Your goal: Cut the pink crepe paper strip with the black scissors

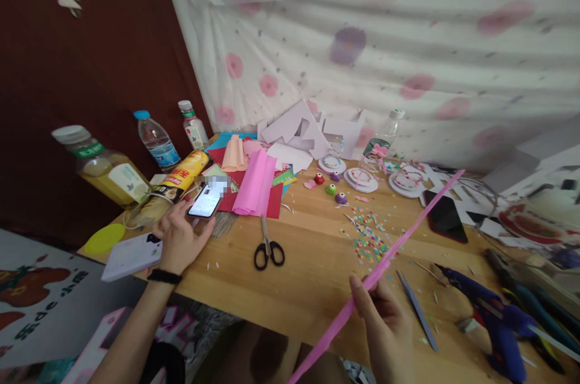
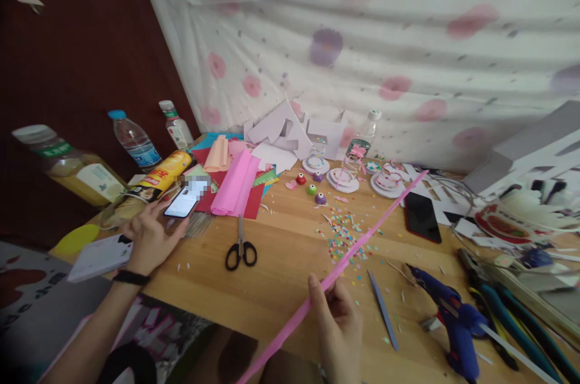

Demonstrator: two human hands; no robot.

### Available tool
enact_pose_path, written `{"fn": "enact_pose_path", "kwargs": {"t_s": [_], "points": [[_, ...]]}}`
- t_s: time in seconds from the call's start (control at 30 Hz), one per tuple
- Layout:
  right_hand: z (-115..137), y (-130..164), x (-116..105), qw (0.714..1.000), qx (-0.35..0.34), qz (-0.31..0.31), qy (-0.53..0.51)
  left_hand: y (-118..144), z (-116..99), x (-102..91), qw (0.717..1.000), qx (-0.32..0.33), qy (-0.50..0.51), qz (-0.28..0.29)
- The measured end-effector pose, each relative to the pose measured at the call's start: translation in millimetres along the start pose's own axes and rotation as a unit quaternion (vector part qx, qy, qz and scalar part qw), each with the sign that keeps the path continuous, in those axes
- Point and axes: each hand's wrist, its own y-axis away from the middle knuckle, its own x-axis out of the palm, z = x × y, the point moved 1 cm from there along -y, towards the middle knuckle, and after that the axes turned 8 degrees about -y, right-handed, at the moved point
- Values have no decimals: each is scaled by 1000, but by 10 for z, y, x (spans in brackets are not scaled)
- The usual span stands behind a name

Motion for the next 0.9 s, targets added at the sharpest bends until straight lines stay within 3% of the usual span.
{"fn": "enact_pose_path", "kwargs": {"t_s": [0.1, 0.7, 0.9], "points": [[-6, -9, -10, 1000, 5, 0, 3, -41, -14, -17, 1000, -5, -13, -24], [27, -12, 30, 999, 13, -29, 13, -138, -73, -18, 997, -50, -58, 11], [50, -12, 34, 1000, -4, -26, 10, -142, -80, -33, 998, -33, -44, 16]]}}
